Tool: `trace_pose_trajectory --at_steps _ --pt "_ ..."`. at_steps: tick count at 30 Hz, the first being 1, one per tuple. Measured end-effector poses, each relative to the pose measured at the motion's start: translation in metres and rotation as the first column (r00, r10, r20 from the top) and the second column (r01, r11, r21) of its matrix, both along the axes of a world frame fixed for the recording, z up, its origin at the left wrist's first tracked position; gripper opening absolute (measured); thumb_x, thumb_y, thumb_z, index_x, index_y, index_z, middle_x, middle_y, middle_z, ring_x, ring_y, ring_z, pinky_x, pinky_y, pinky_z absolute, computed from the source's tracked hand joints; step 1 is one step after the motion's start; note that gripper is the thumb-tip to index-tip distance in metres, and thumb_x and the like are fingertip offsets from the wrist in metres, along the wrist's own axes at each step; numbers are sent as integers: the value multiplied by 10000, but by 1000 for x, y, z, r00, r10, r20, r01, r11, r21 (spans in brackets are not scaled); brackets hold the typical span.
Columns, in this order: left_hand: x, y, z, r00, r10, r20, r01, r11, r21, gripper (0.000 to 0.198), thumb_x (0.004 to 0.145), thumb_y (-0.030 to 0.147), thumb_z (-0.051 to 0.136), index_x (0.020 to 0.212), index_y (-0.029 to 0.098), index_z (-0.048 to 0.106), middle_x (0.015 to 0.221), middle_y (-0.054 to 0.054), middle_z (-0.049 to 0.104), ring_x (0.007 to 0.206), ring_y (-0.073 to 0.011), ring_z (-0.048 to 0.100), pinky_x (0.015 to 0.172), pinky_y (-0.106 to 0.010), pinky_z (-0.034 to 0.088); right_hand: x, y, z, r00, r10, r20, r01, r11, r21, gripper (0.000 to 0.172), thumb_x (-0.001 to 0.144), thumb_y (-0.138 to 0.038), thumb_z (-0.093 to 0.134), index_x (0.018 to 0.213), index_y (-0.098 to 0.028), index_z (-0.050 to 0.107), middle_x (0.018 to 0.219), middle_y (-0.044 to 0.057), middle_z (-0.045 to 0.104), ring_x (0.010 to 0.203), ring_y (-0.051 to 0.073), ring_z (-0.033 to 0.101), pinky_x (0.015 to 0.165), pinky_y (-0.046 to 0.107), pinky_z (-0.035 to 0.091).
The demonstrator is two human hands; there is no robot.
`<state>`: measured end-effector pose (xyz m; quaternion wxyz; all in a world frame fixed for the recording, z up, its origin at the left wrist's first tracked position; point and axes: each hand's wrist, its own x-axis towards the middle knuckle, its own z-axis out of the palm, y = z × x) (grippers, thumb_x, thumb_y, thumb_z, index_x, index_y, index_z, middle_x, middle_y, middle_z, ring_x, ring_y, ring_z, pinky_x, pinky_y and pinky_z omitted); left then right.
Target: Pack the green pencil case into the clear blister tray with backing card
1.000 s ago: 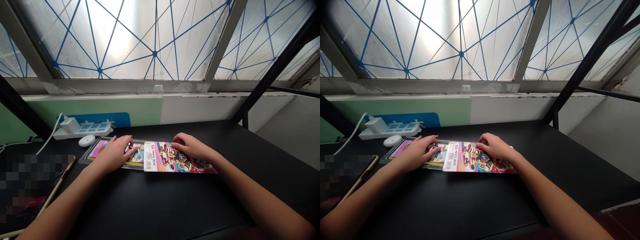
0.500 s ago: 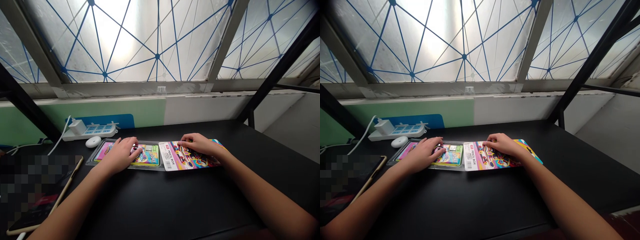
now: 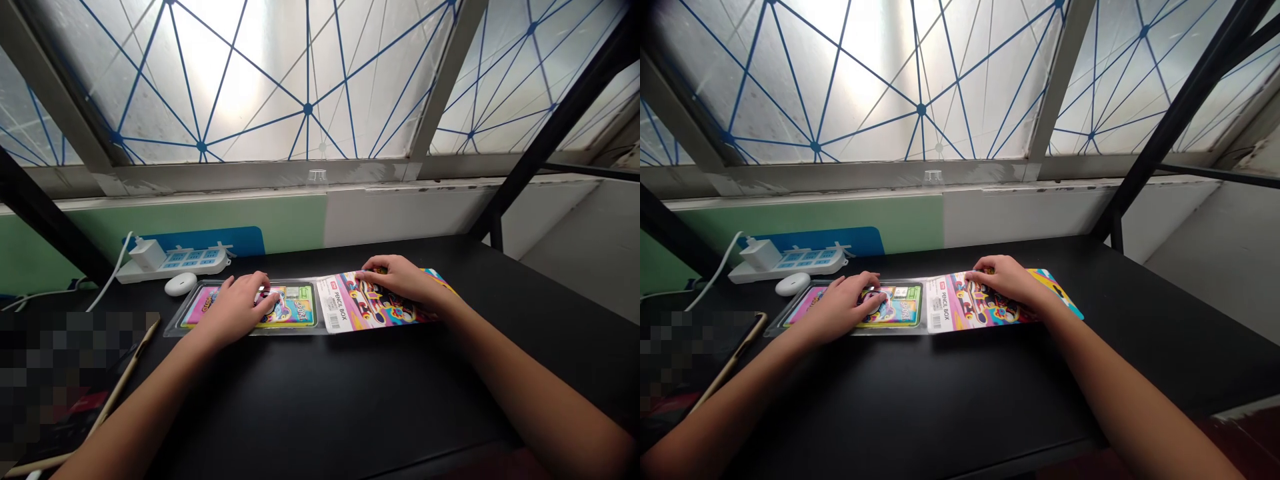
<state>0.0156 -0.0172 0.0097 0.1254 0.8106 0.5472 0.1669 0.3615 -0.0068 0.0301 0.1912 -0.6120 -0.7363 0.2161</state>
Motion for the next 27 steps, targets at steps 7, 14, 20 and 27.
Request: trace_pose_trajectory --at_steps 7,14,20,27 --pt "24 -21 2 965 -14 263 30 998 -55 277 902 491 533 1069 286 613 1315 -59 631 1180 -318 582 1169 -622 137 -32 -9 -17 998 -31 -52 30 999 -28 408 859 -600 545 833 -218 685 752 17 670 680 180 566 583 288 380" --pt "36 -28 10 622 86 778 170 955 -242 330 847 523 639 1023 248 690 1345 -97 631 1178 -334 609 975 -455 493 -38 -10 -21 999 6 -33 -8 998 -63 426 882 -617 513 846 -219 661 793 23 686 698 182 577 586 283 376" --pt "-5 11 7 263 138 955 18 989 -148 311 867 478 605 906 175 664 1103 -103 734 1083 -283 668 1036 -463 449 -8 5 -17 997 62 -39 -66 992 -105 452 835 -652 564 813 -210 658 764 18 668 683 174 563 574 277 379" --pt "1 16 -11 113 275 955 -47 961 -272 421 851 596 542 918 187 614 1079 -100 728 1101 -267 654 928 -393 505 10 10 -14 990 132 -43 -138 971 -194 522 792 -687 609 980 -206 680 825 28 671 732 192 594 612 281 419"
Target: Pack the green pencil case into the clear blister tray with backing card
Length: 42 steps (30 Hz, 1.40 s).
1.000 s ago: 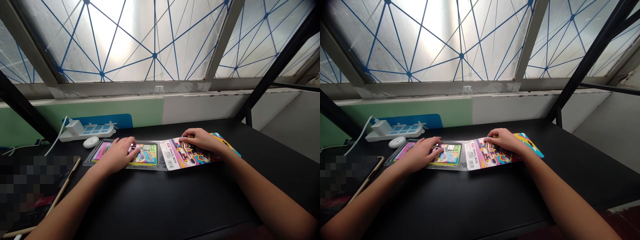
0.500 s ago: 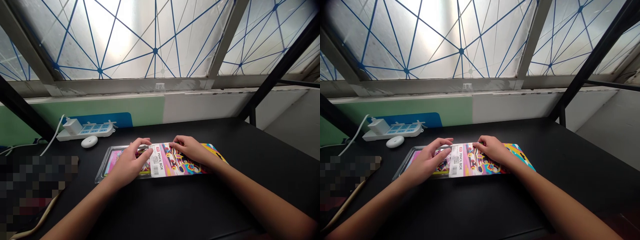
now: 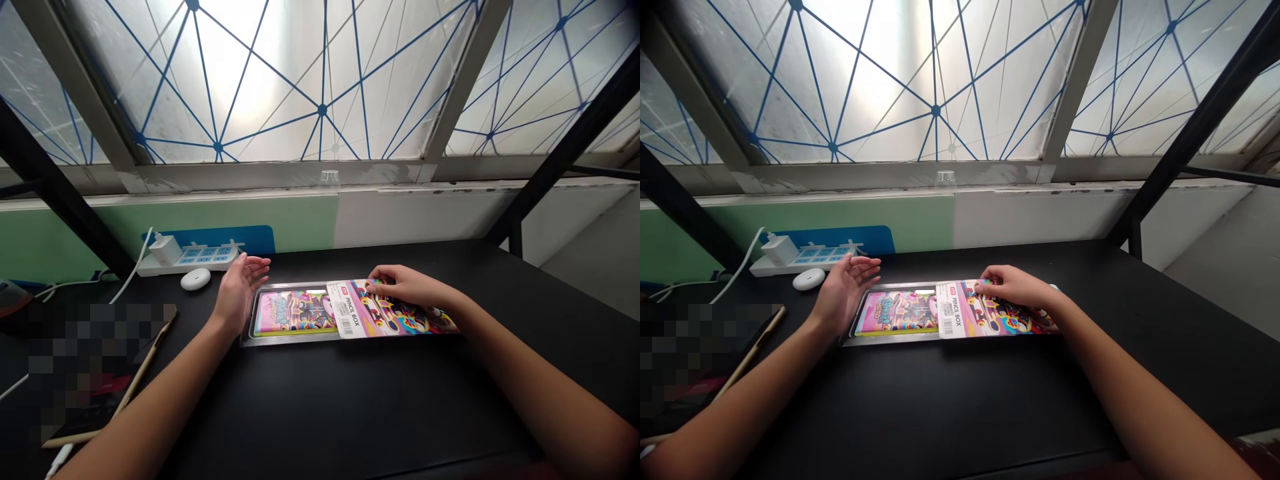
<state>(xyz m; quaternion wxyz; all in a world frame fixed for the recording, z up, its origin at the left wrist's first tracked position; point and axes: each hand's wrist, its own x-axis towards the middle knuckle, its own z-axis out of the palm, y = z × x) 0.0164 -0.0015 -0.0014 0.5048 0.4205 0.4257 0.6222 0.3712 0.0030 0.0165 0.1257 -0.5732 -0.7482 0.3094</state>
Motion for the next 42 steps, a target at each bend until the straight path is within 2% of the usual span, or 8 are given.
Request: trace_pose_trajectory --at_steps 7,14,20,25,28,32,36,42 --pt "1 -4 1 1000 13 15 -13 999 -36 526 897 690 395 1013 214 584 1167 -102 713 1175 -272 619 917 -385 470 -38 -3 4 996 -21 82 14 996 84 535 826 -630 604 1172 -223 629 1187 90 667 1046 264 621 855 322 467" --pt "2 -5 1 999 -31 -10 31 999 -19 565 904 716 369 1000 204 591 1110 -110 726 1096 -259 643 914 -375 450 -137 10 11 924 151 351 -224 958 177 532 894 -661 500 1148 -219 656 1192 145 643 1122 325 577 919 433 420" --pt "-5 -5 3 911 -52 -409 90 993 74 427 923 618 462 927 215 603 979 -93 738 953 -266 677 848 -369 471 -201 11 10 904 192 383 -326 888 325 433 959 -545 495 1172 -190 623 1179 156 644 1150 329 573 964 481 381" --pt "-9 -15 10 440 -13 -898 223 970 95 289 926 493 509 1020 243 622 1029 -78 730 1010 -301 658 895 -404 448 -152 8 11 934 135 330 -275 863 425 400 959 -516 491 1195 -217 610 1252 128 638 1183 305 580 1087 549 274" --pt "-6 -21 16 185 -57 -981 255 967 -8 322 956 482 445 1089 248 621 1096 -65 723 1030 -296 653 883 -401 455 -90 10 5 982 65 178 -134 901 413 422 914 -568 510 1143 -238 641 1231 106 659 1103 298 626 1014 485 407" --pt "-4 -23 17 125 -34 -992 270 963 1 342 960 491 453 1153 252 603 1136 -58 706 1025 -273 652 840 -368 473 -36 11 -6 998 -5 60 -15 947 322 398 917 -571 476 1037 -239 659 1078 95 709 975 280 658 815 394 517" --pt "-7 -17 10 54 123 -991 291 947 133 436 945 531 518 1252 225 573 1102 -87 699 1001 -281 650 842 -381 476 -41 5 -6 998 33 59 -52 932 358 343 917 -548 506 976 -234 632 990 72 711 878 252 655 750 374 510" --pt "-14 -14 14 50 542 -839 377 768 518 461 946 467 597 1288 164 537 1067 -108 681 1018 -283 618 864 -394 460 -59 -17 9 991 73 109 -126 758 639 332 848 -494 685 1020 -227 587 1018 72 662 903 250 624 877 425 470"
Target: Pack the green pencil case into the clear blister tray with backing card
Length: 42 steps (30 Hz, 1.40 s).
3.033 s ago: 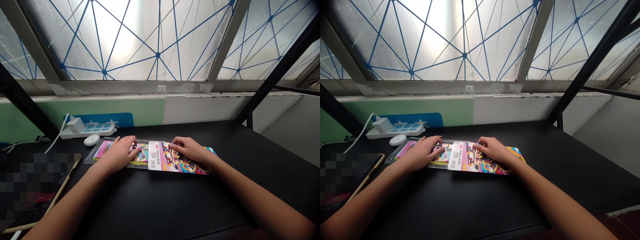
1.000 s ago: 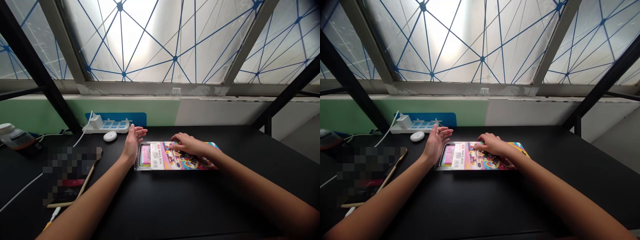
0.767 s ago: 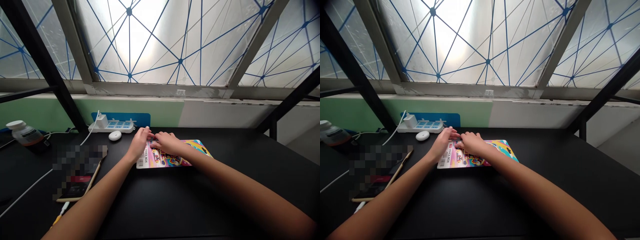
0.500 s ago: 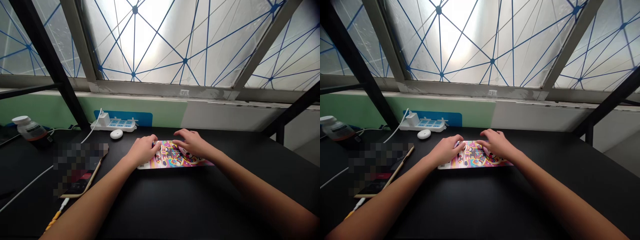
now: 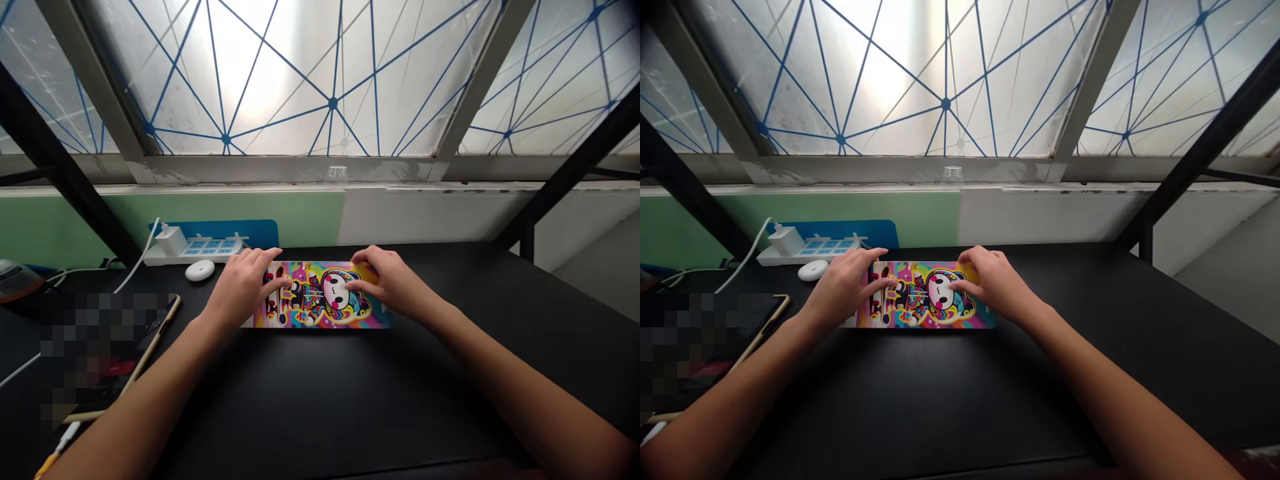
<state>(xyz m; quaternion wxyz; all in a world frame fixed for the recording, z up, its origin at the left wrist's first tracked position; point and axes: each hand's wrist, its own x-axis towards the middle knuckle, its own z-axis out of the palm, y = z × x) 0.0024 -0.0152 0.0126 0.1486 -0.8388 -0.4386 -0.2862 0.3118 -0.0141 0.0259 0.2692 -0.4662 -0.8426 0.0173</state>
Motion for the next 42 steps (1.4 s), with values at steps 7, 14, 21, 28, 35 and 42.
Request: trace_pose_trajectory --at_steps 7,14,21,28,35,42 --pt "7 -11 13 995 -80 -52 89 973 214 223 935 393 636 989 182 594 935 -76 678 871 -251 614 774 -370 460 -1 -12 11 1000 16 21 -21 975 219 225 843 -350 732 877 -230 544 877 25 601 755 195 573 789 358 466" --pt "9 -15 13 984 -148 -98 160 979 126 86 976 215 551 895 187 555 1209 -123 666 1090 -260 621 946 -404 458 -7 -25 13 979 37 201 -87 965 248 234 900 -284 644 756 -232 467 777 4 537 646 171 479 606 289 388" --pt "10 -18 17 949 -175 -262 153 983 -102 102 854 227 648 923 187 584 1087 -93 663 918 -263 613 778 -388 490 -22 -30 -2 950 64 307 -100 990 103 436 771 -194 639 1184 -181 497 1176 100 574 674 172 586 590 302 460" --pt "14 -20 12 968 -213 -129 173 948 -267 528 878 642 572 1148 188 576 1118 -107 652 990 -278 597 863 -421 477 -24 -31 -8 908 222 356 -213 975 -66 610 699 -88 596 1289 -212 497 1348 113 531 936 249 644 809 380 525" --pt "7 -11 -11 985 -119 -126 71 940 -334 649 834 625 632 1321 218 496 1327 -126 598 1201 -328 548 1010 -502 391 -29 -40 3 918 311 244 -273 945 -177 378 893 -304 625 1268 -281 580 1198 75 595 862 209 657 784 360 547" --pt "14 -18 -7 988 -95 -125 57 959 -278 729 763 509 740 1391 248 475 1274 -114 584 1181 -332 517 1030 -519 368 -18 -23 -3 955 260 146 -250 965 -84 648 830 -478 703 1391 -243 476 1363 152 536 1271 322 490 1020 506 473"
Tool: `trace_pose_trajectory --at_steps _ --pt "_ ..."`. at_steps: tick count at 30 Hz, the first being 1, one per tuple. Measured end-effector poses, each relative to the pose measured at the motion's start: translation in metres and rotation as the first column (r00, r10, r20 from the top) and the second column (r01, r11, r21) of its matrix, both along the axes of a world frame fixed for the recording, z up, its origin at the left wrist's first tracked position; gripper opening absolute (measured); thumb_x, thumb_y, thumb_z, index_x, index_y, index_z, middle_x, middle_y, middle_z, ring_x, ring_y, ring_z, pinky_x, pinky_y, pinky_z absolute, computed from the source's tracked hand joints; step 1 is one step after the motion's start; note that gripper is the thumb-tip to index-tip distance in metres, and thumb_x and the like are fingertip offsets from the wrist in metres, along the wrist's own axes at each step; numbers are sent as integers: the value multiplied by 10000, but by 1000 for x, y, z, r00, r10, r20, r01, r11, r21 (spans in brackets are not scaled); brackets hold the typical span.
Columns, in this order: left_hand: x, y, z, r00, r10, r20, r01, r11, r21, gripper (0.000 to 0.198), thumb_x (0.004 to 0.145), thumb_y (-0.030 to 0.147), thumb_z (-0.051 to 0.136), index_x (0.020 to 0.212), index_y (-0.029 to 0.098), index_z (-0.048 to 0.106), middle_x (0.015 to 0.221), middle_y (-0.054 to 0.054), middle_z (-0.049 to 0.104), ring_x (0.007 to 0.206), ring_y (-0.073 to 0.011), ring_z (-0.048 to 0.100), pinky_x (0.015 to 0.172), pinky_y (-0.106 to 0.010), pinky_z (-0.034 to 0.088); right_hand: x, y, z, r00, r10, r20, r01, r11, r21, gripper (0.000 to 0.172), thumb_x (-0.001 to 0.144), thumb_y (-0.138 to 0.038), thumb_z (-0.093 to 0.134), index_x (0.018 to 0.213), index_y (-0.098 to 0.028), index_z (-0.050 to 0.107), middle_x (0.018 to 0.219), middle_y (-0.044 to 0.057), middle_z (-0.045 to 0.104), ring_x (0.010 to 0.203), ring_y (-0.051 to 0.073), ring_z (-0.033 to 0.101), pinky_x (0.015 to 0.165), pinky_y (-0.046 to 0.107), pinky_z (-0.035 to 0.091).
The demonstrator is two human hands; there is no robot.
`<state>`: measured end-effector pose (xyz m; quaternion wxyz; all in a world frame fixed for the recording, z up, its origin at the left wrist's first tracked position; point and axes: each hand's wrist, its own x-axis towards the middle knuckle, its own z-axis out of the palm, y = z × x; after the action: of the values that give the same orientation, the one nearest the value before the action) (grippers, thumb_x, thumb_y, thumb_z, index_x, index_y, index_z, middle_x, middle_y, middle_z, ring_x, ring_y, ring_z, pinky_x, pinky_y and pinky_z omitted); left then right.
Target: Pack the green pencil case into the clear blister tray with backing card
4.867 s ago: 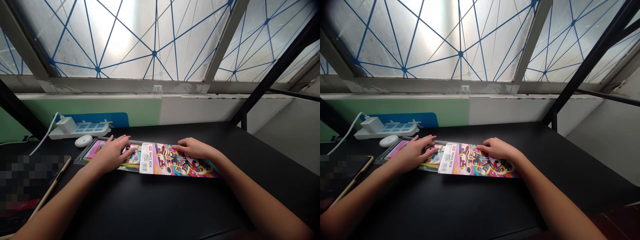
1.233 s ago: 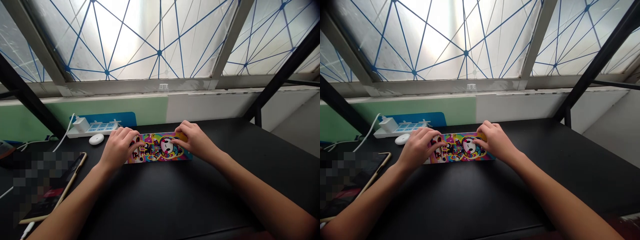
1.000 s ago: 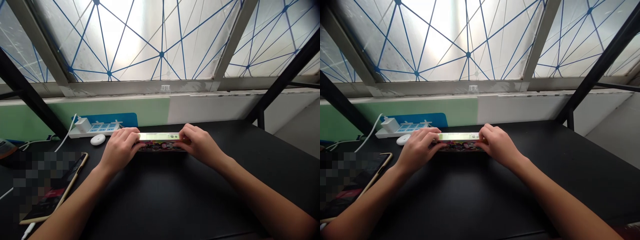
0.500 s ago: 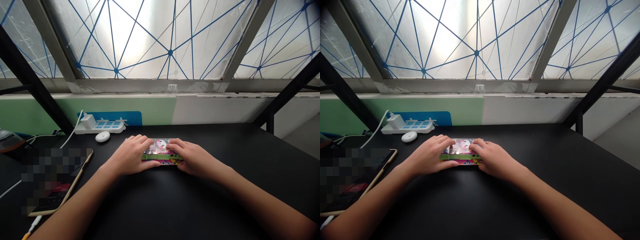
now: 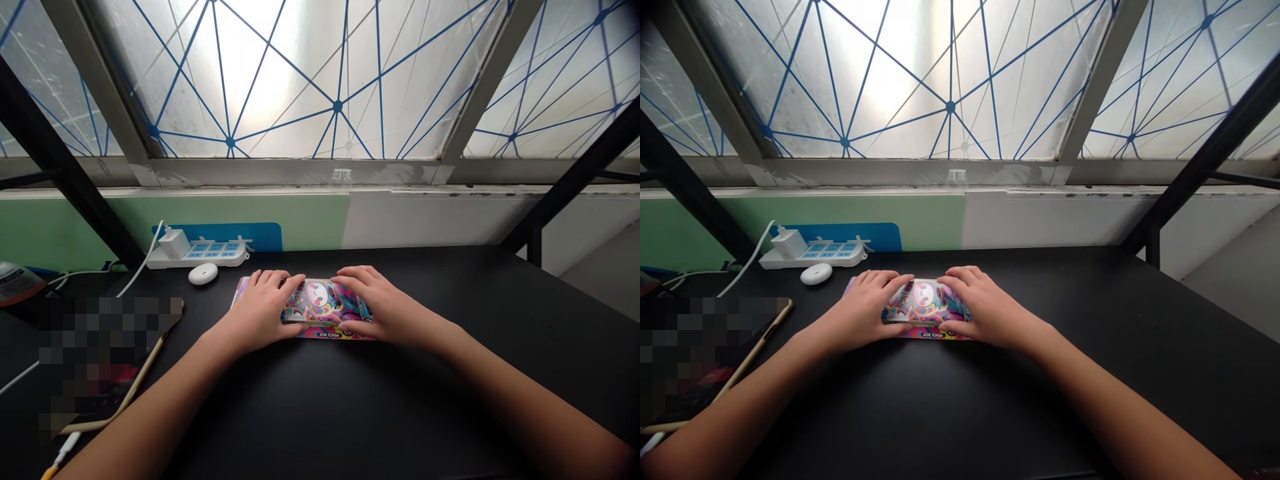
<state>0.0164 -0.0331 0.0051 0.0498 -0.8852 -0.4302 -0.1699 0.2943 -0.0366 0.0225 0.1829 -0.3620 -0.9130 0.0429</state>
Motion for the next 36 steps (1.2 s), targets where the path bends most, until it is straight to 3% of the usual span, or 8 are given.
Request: trace_pose_trajectory --at_steps 4,9,13,17,20,23,30,36 --pt "8 -5 5 1000 15 10 -16 991 132 803 765 499 761 1451 231 441 1278 -148 551 1189 -344 483 1062 -551 327 6 6 -2 1000 3 23 -3 1000 -20 955 745 -590 742 1509 -237 290 1520 178 397 1409 349 353 1127 592 321" --pt "12 -5 3 1000 19 -2 -18 977 215 937 719 637 763 1477 209 415 1323 -172 520 1204 -359 458 1071 -527 314 4 8 -3 997 -69 -22 71 991 113 843 739 -498 758 1440 -258 357 1422 162 499 1342 330 452 1141 642 226" --pt "15 -7 2 1000 8 -7 -6 970 242 981 706 669 755 1487 202 391 1321 -178 535 1194 -364 470 1033 -495 339 4 9 -3 996 -62 -64 71 987 145 761 682 -586 794 1281 -251 464 1318 151 567 1267 330 520 1139 651 202" --pt "23 -12 2 1000 4 -21 2 956 292 935 720 630 770 1466 185 424 1323 -191 537 1189 -374 475 1018 -488 328 1 8 -1 970 -120 -213 147 982 119 466 782 -524 749 1064 -247 503 1185 107 625 1162 292 584 1094 576 316" --pt "26 -14 0 999 2 -34 8 951 310 957 717 691 733 1464 177 429 1329 -201 533 1196 -382 463 1021 -495 310 -2 5 0 951 -137 -277 167 982 90 298 870 -429 674 1041 -246 512 1124 90 642 1084 273 607 997 495 407" --pt "25 -12 -1 999 -7 -46 21 944 328 952 730 752 667 1456 177 445 1323 -204 535 1193 -383 460 1022 -498 302 -4 3 1 945 -141 -296 173 981 83 183 922 -352 606 1039 -241 519 1117 88 639 1092 266 594 969 463 397" --pt "23 -13 4 1000 27 10 -29 935 354 770 882 688 529 1454 178 452 1365 -208 536 1235 -381 466 1024 -520 302 -2 1 5 965 -86 -249 119 986 119 126 977 -289 508 1093 -239 516 1178 103 612 1132 257 567 934 435 381" --pt "13 -13 22 997 41 71 -64 928 368 533 923 520 590 1332 183 530 1245 -153 645 1143 -337 576 1108 -586 231 -3 -5 6 974 -26 -223 98 944 316 335 949 -311 575 1267 -245 495 1184 118 625 1095 275 596 890 420 439"
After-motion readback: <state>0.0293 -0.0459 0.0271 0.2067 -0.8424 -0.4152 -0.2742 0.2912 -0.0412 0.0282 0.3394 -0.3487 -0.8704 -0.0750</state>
